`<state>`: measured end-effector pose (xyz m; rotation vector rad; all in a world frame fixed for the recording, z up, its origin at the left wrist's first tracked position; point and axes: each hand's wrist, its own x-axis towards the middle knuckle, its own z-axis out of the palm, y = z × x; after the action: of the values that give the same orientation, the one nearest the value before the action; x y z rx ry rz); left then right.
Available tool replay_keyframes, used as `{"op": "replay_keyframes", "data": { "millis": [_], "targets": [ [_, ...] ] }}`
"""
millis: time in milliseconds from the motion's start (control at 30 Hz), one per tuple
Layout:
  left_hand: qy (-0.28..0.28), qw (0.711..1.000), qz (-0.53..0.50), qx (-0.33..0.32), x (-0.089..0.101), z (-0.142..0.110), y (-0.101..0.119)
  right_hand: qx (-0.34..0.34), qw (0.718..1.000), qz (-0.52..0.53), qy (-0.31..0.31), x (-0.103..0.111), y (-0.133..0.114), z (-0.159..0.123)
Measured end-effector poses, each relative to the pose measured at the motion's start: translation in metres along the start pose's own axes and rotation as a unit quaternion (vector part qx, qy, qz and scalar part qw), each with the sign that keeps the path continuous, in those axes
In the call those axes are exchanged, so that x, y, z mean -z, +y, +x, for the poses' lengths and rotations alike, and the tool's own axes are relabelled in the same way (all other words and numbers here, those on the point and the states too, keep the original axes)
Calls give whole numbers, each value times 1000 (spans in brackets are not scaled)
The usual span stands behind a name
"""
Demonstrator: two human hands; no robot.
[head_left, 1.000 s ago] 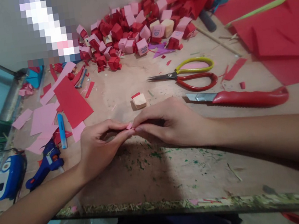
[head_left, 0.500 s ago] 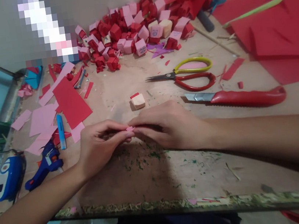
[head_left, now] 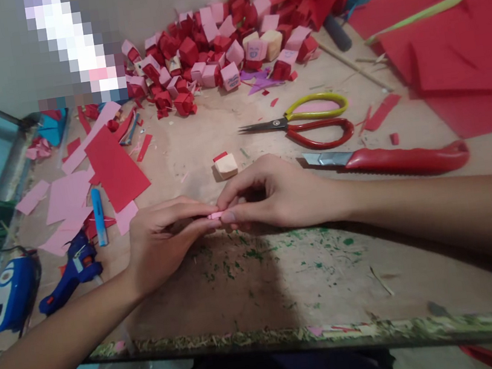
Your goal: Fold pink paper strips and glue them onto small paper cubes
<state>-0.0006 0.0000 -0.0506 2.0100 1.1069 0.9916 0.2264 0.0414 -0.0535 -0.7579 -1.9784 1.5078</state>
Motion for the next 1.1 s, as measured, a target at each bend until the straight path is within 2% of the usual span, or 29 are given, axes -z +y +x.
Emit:
{"op": "replay_keyframes", "data": {
  "millis": [200, 367, 633, 833, 1100],
  "targets": [
    [-17, 998, 46, -48, 2, -2, 3, -38, 996, 60, -49, 1, -4, 1],
    [-19, 996, 67, -57, 2, -4, 3, -62, 995, 52, -53, 1, -5, 3],
    [-3, 999, 51, -14, 1, -4, 1, -70, 997, 20, -39, -1, -7, 3],
    [-13, 999, 38, -2, 0, -3, 3, -74, 997, -3, -31, -3, -9, 2],
    [-22, 997, -26, 65, -1, 2, 6, -33, 998, -45, 10, -8, -9, -2]
  ]
}}
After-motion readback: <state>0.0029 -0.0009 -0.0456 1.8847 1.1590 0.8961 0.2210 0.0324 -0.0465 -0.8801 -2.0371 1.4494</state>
